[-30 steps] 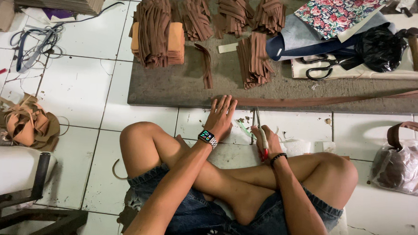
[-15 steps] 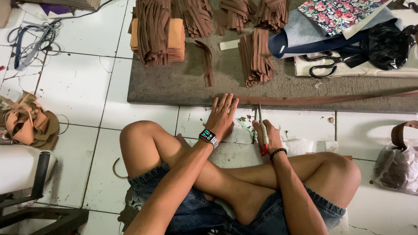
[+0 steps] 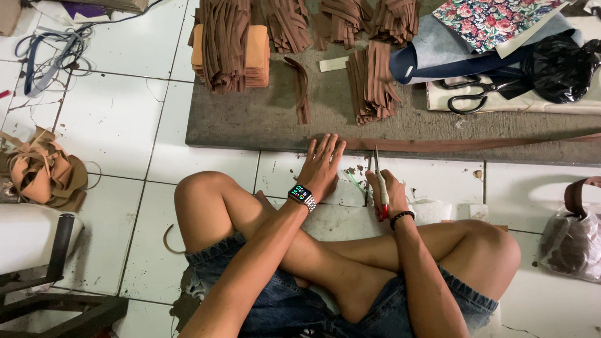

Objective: The person sits on the floor and uses scissors to cut a long strip of brown fabric into smaller, uniform pieces. They repeatedly measure the fabric by hand, cut a segment, and place it onto a growing pile of cut pieces on the floor.

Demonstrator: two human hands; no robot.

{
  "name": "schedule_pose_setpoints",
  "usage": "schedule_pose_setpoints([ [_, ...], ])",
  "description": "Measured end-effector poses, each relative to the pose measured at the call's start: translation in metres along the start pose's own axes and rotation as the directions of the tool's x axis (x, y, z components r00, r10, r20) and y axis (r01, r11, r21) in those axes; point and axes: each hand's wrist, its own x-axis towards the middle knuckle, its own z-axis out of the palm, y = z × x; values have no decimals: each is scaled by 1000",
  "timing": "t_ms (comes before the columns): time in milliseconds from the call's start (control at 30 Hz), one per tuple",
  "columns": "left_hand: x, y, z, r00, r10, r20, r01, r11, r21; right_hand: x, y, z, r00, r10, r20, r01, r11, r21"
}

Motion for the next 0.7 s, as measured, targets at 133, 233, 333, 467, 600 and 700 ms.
schedule_pose_setpoints([
  [133,0,0,-1,1000,-5,22,5,1000,7,-3,-1,0,1000,-10,-7,10,1000,-7],
  [233,0,4,-18,999,2,37,-3,999,38,-9,-10,0,999,-27,-17,27,999,-25],
  [333,2,10,-38,998,12,62,-17,996,84,-20,-25,0,999,1,-49,-4,998,-59],
  [467,4,15,-48,994,-27,104,20,997,71,-18,-19,3,998,15,-64,-17,999,-38],
  [600,9,17,-48,999,-44,-9,44,999,28,-10,-1,12,997,-25,-77,22,999,-41],
  [700,26,11,-51,948,28,-316,-40,999,-29,-22,-13,7,995,-42,-89,41,999,-20],
])
